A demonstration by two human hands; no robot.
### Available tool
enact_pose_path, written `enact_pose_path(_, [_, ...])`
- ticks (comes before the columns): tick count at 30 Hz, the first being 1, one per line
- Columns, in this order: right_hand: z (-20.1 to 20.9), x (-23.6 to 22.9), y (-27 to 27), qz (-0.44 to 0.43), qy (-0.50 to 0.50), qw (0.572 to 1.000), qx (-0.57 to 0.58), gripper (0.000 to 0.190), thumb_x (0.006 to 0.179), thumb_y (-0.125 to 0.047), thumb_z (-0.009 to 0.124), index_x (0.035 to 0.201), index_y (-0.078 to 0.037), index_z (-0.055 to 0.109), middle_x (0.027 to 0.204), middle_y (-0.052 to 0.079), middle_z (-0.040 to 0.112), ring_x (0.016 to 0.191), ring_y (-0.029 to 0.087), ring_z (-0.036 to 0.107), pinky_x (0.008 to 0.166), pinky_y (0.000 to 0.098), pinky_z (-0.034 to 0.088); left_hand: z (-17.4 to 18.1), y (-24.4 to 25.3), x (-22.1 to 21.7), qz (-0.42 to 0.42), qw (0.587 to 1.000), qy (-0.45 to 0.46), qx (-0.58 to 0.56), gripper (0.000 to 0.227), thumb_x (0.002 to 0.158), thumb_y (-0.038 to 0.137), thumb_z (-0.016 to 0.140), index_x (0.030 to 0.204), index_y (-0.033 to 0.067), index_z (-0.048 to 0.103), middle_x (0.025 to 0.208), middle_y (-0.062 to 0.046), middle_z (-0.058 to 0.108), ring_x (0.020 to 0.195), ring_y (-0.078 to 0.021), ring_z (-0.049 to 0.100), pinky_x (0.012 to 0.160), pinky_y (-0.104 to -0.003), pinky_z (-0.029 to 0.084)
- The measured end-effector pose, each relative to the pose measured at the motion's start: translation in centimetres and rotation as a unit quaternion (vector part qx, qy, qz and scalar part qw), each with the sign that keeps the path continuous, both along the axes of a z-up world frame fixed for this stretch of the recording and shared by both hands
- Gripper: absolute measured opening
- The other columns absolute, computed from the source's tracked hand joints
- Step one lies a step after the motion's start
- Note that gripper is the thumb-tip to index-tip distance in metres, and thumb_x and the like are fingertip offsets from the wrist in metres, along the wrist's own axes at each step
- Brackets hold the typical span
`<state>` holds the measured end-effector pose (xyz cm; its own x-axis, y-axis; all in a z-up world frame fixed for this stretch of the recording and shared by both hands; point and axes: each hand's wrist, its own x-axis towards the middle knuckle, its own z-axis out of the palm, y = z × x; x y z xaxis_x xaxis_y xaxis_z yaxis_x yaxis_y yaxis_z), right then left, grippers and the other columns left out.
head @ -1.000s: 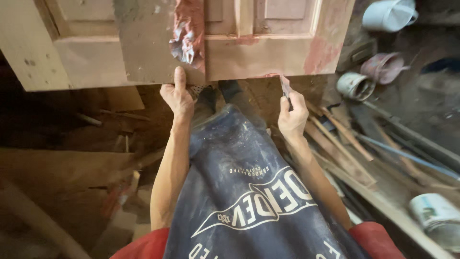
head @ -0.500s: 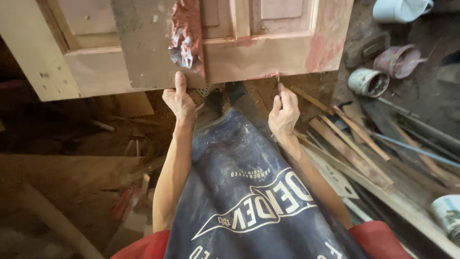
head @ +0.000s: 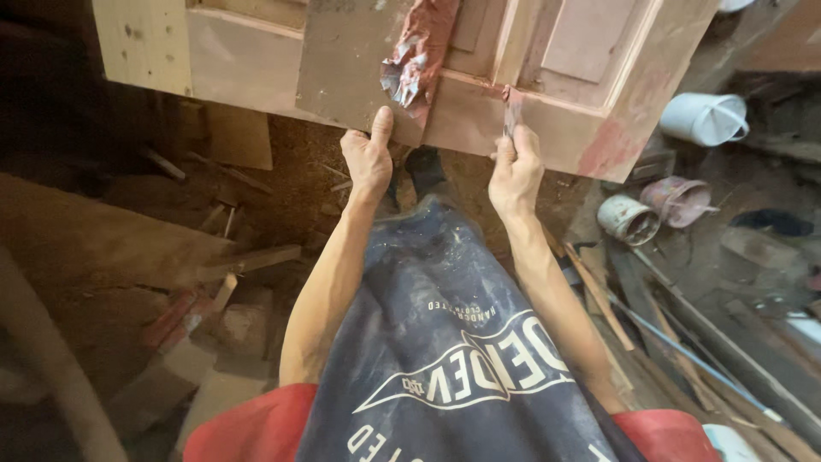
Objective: The person applies reddish-brown wood filler to a wooden door using a putty knife. They repeatedly scoop filler from a small board and spread it into the door's grooves and panels, smoothing the surface as they work.
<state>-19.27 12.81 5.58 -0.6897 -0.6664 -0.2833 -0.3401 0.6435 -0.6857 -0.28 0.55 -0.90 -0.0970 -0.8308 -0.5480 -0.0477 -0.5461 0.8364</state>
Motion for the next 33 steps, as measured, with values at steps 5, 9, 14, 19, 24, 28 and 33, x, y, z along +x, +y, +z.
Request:
enact_pose_path(5, [0.0,1.0,-1.3,0.176,0.276,0.945,-0.014,0.041,0.098,-0.005,0.067,0.139,-0.002,0.062,0.129,0.016,0.06,0.108,0.034,0.068,0.092,0.0392,0.059,0.3,-0.3,0.1,-0.018,0.999,-0.041,0.028,0.039,0.096,0.035,0.074,0.096,-0.0034,0.076,0.084,-0.003,0.074,0.077,-0.0095,0.061,0.072,-0.031,0.053])
enact_pose_path(9, [1.1,1.3,-2.1,0.14,0.13,0.981,0.047,0.043,0.092,-0.003,0.072,0.134,0.003,0.063,0.119,0.02,0.057,0.083,0.025,0.069,0.073,0.0344,0.057,0.3,-0.3,0.1,0.002,1.0,0.009,0.019,0.042,0.095,0.038,0.074,0.097,-0.0039,0.074,0.086,-0.003,0.073,0.077,-0.0098,0.059,0.071,-0.031,0.052])
enact_pose_path(14, [3.0,0.0,-3.5,0.111,0.101,0.984,0.098,0.036,0.088,-0.005,0.076,0.123,0.001,0.071,0.11,0.016,0.056,0.08,0.025,0.066,0.069,0.0329,0.057,0.5,-0.6,0.2,-0.024,0.998,-0.045,0.035,0.04,0.096,0.037,0.074,0.095,-0.003,0.075,0.083,-0.004,0.075,0.075,-0.0105,0.062,0.071,-0.031,0.054])
enact_pose_path(19, [2.7,-0.5,-3.9,0.172,0.148,0.973,0.049,0.039,0.09,-0.003,0.075,0.128,0.002,0.072,0.113,0.017,0.053,0.088,0.026,0.066,0.078,0.0364,0.058,0.4,-0.3,0.1,-0.005,0.999,0.02,0.031,0.04,0.096,0.037,0.073,0.096,-0.0026,0.075,0.088,-0.004,0.075,0.077,-0.011,0.064,0.072,-0.031,0.054])
enact_pose_path(24, [2.7,-0.7,-3.7,0.132,0.06,0.981,0.126,0.031,0.089,-0.005,0.074,0.12,0.003,0.072,0.111,0.018,0.053,0.081,0.025,0.066,0.073,0.0362,0.059,0.3,-0.4,0.3,-0.039,0.996,-0.047,0.069,0.038,0.098,0.035,0.073,0.092,-0.0026,0.076,0.082,-0.004,0.073,0.073,-0.0122,0.061,0.069,-0.031,0.052])
enact_pose_path(28, [2.6,-0.5,-3.5,0.153,0.139,0.977,0.053,0.034,0.092,-0.006,0.075,0.125,0.004,0.072,0.112,0.019,0.054,0.093,0.031,0.064,0.078,0.0394,0.057,0.4,-0.2,0.1,-0.008,1.0,-0.002,0.007,0.04,0.097,0.037,0.073,0.098,-0.0031,0.075,0.091,-0.003,0.074,0.083,-0.0104,0.063,0.077,-0.03,0.053])
enact_pose_path(33, [2.2,-0.8,-3.6,0.145,0.11,0.98,0.083,0.031,0.086,-0.008,0.078,0.115,0.002,0.074,0.106,0.019,0.057,0.09,0.031,0.064,0.079,0.0396,0.057,0.4,-0.7,0.1,-0.02,0.999,-0.03,0.024,0.038,0.096,0.035,0.073,0.099,-0.003,0.075,0.09,-0.003,0.074,0.083,-0.0098,0.063,0.078,-0.029,0.054])
